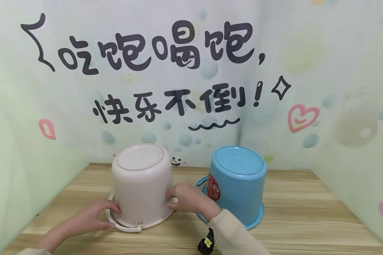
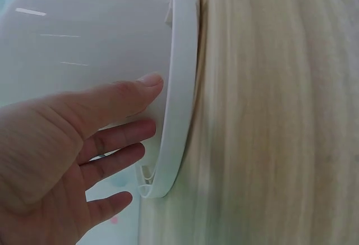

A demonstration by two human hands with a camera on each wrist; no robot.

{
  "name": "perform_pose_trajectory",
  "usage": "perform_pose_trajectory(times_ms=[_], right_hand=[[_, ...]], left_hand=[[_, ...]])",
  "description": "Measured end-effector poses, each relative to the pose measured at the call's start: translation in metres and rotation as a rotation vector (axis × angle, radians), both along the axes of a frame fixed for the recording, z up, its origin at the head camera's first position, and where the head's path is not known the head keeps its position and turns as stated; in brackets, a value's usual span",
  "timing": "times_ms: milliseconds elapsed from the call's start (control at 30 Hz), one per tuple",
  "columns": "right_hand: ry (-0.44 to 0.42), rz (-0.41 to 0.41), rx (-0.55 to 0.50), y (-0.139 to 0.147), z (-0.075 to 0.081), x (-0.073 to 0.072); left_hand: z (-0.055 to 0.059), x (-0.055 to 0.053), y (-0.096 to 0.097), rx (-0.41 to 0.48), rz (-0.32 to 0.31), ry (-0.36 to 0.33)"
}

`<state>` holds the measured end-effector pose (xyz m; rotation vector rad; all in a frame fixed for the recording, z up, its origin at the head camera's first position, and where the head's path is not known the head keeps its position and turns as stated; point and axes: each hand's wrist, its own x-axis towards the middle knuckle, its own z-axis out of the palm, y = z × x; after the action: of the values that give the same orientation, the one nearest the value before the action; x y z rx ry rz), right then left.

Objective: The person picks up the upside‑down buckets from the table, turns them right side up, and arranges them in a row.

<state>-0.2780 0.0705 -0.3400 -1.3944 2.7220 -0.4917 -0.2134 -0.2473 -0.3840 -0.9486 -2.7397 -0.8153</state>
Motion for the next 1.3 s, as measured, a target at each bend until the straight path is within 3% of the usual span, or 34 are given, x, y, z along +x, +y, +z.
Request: perform_pose_trajectory(times_ms=[167,500,833,1100,1300], right_hand=[[0.002,-0.004,0.002,-0.004,-0.013,-0.001],[-0.065,-0.037,0.024,-0.007,-0.035,-0.004],[0.11,-0.013,0.115,-0.012,-0.042,-0.004],[0.186,-0.023,0.122,-0.012,-0.045,-0.002],[0.197,-0.025,0.117,-0.012,-0.045,-0.002]], left_hand=[[-0.002,0.002,0.0,0.003,0.008,-0.076],[-0.005,-0.003,0.003,-0.037,-0.064,-0.06],[-0.008,-0.008,0.006,-0.055,-0.072,-0.03],[-0.011,-0.011,0.002,-0.041,-0.113,0.002],[-0.011,-0.012,-0.002,0.021,-0.187,0.107]])
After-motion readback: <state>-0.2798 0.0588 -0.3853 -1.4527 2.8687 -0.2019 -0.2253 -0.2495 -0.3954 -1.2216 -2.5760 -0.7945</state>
